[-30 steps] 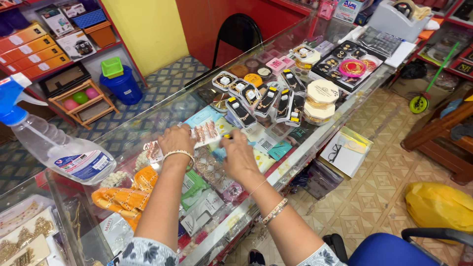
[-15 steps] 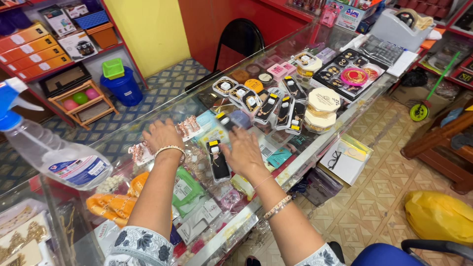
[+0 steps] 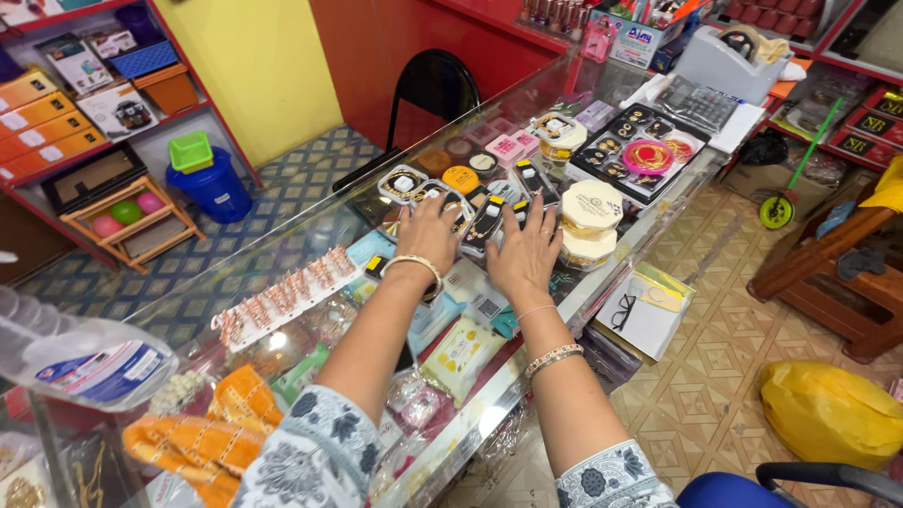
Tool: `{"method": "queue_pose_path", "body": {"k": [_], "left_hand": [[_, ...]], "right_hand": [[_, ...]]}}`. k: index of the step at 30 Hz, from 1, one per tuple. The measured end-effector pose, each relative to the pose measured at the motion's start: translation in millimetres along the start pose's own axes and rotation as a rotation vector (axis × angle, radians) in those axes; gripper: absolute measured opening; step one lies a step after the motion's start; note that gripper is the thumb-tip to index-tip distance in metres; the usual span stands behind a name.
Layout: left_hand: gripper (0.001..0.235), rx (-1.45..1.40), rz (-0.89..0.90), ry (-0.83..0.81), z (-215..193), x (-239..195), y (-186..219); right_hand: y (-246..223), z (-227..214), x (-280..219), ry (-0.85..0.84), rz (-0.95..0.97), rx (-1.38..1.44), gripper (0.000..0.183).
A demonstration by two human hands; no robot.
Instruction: The person wipes the surface of packaged jewelry items with an orange cloth. They handle several small boxes containing necklaces and earrings, wiping each one individually before placing them back on the glass display counter.
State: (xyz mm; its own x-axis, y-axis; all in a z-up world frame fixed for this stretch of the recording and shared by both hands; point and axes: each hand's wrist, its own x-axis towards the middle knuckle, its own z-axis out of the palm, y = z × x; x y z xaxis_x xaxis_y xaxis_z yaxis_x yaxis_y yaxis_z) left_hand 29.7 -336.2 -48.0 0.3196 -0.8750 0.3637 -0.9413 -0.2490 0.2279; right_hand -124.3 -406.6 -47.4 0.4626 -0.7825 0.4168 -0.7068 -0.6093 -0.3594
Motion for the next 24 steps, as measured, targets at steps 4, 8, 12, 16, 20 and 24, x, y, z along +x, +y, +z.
{"method": "queue_pose_path", "body": {"k": [4, 8, 12, 16, 20, 24], "left_hand": [[0.054, 0.150, 0.100, -0.197, 22.2, 9.0, 18.6], [0.066, 0.163, 0.111, -0.258, 35.6, 2.7, 24.1], [0.066, 0.190, 0.109, -0.286, 32.2, -11.3, 19.1], [0.065, 0.212, 0.055, -0.386, 13.5, -27.9, 17.2], [0.067, 0.214, 0.032, -0.467, -10.4, -50.6, 14.6], [0.062, 0.131, -0.072, -0.630, -34.8, -66.8, 2.9]], "right_hand": [[11.2, 14.6, -3.1, -0.119, 0.003, -0.079, 0.068], [12.4, 23.4, -13.1, -0.085, -0.047, -0.079, 0.072], [1.9, 24.5, -26.6, -0.059, -0.080, -0.090, 0.072], [-22.7, 6.1, -43.4, -0.140, -0.075, -0.113, 0.077], [-46.3, -33.5, -58.9, -0.379, -0.031, -0.105, 0.074], [-59.8, -65.2, -65.7, -0.610, -0.030, -0.103, 0.073]]}}
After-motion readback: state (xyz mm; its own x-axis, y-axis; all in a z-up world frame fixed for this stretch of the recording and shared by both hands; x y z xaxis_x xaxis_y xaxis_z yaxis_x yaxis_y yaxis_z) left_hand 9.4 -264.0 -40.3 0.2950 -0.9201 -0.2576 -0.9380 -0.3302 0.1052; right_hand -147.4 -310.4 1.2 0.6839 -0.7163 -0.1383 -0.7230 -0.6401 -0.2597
